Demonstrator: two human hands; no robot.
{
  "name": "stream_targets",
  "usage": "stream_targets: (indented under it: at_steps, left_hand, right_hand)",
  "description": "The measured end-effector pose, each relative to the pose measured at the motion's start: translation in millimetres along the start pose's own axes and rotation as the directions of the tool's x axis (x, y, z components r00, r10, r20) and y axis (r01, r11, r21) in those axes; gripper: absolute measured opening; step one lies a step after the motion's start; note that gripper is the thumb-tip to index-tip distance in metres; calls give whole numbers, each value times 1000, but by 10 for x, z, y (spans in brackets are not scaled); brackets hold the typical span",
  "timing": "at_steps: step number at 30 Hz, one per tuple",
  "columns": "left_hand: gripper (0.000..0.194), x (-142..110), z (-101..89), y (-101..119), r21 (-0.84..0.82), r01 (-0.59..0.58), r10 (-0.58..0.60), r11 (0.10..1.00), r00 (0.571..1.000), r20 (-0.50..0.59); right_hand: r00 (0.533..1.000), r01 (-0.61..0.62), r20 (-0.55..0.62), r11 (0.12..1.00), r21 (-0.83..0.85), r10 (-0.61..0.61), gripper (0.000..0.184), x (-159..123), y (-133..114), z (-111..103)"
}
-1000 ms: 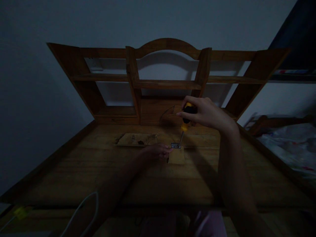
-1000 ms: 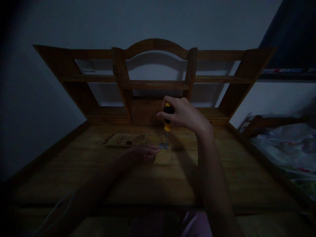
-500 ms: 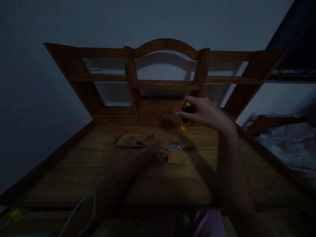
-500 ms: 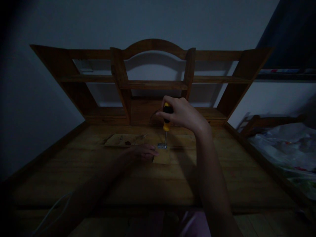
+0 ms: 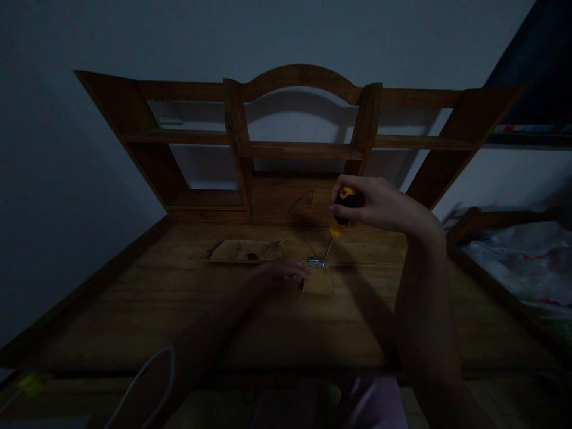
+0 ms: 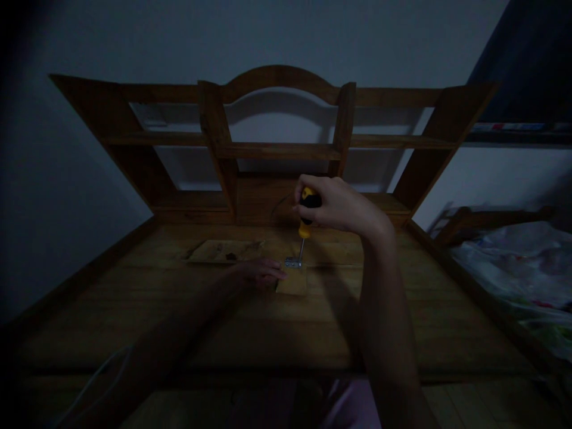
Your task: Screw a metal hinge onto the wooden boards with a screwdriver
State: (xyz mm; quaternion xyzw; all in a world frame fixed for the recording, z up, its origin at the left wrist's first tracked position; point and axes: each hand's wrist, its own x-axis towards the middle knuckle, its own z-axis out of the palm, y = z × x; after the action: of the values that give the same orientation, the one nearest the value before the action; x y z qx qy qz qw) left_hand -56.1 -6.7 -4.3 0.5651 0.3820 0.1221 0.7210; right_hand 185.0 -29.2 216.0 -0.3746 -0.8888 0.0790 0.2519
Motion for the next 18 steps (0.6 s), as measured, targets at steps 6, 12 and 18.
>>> stream_targets:
  at_steps: [6,12,18]
  left_hand:
    - [42,6,7,-1,-42,4,-3,999,1000,22]
    - [44,13,2,6,-32,26,-26,999,999,26]
    - [42,16,-12,-16,-54,5,-2,999,999,45]
  right_hand:
    - [1000,-23,12,999,-24,23,15,-27,31,-36]
    - [999,-32,-2,999,-33,32,14,-23,9,-20]
    - [998,-70,2,998,-8,70,13,-29,-1,-28]
